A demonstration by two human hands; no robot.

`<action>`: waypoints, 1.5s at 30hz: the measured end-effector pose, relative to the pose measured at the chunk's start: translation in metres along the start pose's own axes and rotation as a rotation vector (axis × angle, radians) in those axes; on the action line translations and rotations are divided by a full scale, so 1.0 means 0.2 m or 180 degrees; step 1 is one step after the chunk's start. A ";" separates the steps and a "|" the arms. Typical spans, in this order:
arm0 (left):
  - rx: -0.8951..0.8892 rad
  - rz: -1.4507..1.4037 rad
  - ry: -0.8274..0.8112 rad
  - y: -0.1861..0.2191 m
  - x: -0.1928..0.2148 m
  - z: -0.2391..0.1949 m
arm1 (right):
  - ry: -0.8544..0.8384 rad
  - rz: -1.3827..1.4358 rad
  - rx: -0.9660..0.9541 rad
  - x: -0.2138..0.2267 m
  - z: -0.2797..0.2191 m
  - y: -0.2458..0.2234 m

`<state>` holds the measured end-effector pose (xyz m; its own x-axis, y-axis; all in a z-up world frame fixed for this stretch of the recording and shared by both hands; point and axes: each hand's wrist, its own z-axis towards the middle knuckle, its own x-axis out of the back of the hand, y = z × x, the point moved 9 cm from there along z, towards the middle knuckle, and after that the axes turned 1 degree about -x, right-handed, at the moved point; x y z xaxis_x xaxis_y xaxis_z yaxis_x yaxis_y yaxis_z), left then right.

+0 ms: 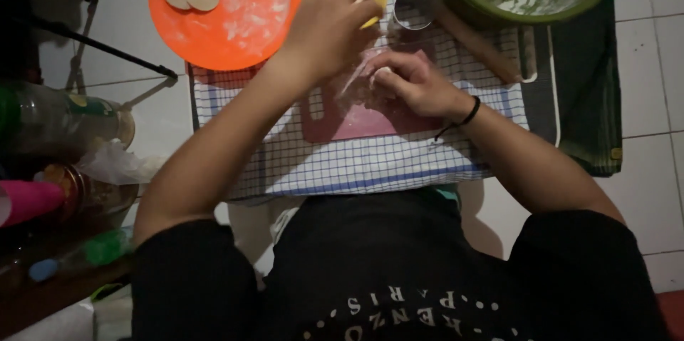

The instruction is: Kneading dough in a bowl and portioning it into small balls on a mat.

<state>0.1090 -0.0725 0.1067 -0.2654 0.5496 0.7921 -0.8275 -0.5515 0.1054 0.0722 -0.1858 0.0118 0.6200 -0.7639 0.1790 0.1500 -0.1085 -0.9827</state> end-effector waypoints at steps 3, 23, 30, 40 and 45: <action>-0.0351 0.0061 -0.0133 0.00 -0.19 0.12 | 0.0026 -0.0268 0.0197 -0.01 0.00 -0.09; -0.0514 0.1168 -0.0330 -0.03 -0.34 0.19 | -0.0087 -0.0028 0.0026 -0.01 -0.01 -0.02; -0.0267 0.0051 0.0047 -0.07 -0.19 0.15 | -0.0060 0.0037 0.0023 0.01 0.00 0.01; 0.2009 -0.2648 0.0855 -0.03 -0.13 -0.44 | 0.0501 0.0961 0.0046 0.06 0.01 0.12; 0.2330 -0.3830 0.0902 -0.06 -0.21 -0.46 | 0.0291 0.1247 0.0159 0.03 0.03 0.11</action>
<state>0.0852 -0.0309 0.0177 0.2400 0.9615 -0.1339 -0.2029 0.1846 0.9617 0.0839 -0.1883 -0.0092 0.5670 -0.7950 -0.2158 -0.0455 0.2313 -0.9718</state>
